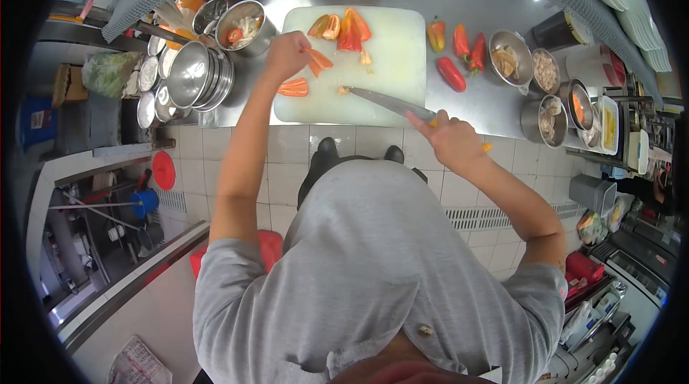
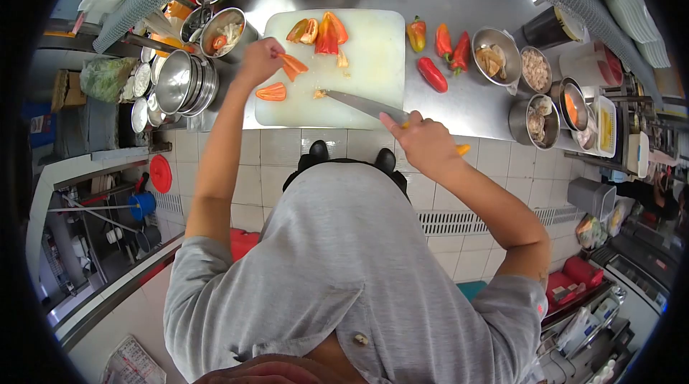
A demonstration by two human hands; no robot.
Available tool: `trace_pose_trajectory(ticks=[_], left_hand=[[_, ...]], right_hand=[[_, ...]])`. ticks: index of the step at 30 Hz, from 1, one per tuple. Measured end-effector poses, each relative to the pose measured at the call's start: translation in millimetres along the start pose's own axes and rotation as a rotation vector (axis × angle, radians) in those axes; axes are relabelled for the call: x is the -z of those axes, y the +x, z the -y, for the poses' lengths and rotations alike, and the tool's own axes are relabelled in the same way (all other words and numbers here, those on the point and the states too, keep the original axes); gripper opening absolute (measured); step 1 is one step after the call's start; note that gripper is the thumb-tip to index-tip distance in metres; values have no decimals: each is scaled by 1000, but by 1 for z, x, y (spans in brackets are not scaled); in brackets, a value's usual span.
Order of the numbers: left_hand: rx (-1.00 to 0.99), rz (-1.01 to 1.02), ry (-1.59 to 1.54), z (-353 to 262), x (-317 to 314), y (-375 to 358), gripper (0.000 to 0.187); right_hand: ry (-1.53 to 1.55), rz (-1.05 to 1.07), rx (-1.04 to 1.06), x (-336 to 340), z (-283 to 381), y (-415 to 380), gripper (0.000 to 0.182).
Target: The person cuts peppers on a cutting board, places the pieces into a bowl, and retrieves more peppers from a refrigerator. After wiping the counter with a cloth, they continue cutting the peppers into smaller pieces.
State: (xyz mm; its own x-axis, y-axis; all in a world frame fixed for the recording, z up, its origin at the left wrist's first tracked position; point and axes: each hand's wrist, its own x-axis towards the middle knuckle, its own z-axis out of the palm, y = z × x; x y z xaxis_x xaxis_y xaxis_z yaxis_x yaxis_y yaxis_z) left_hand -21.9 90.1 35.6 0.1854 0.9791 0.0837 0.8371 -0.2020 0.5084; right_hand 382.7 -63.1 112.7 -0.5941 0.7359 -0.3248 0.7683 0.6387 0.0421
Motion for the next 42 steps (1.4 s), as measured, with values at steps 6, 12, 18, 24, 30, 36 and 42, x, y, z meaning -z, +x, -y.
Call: trace_pose_trajectory(ticks=[6,12,18,24,30,36,42], left_hand=[[486,188,-328,61,28,-51,24],[264,141,101,72,10,-41,39],[204,81,249,16,-25,47,68],[154,241,407,17,-60,97,72],[222,339,337,19,-36,99,66],[351,279,-395,1,12,34,57],[327,410,-734,-6,-19,-7,41]], right_hand=[[784,1,-114,-23,-2,-14,60],[1044,257,-191,-10,39,21,56],[1118,147,-399,-42,32,21,55],[1043,-70,-520,-47,20,-1,56],[918,-167,-422,-68,36,-21,59],[854,-177,-409,-71,32,-30,60],[904,-129,-390,-61,28,-30,61]])
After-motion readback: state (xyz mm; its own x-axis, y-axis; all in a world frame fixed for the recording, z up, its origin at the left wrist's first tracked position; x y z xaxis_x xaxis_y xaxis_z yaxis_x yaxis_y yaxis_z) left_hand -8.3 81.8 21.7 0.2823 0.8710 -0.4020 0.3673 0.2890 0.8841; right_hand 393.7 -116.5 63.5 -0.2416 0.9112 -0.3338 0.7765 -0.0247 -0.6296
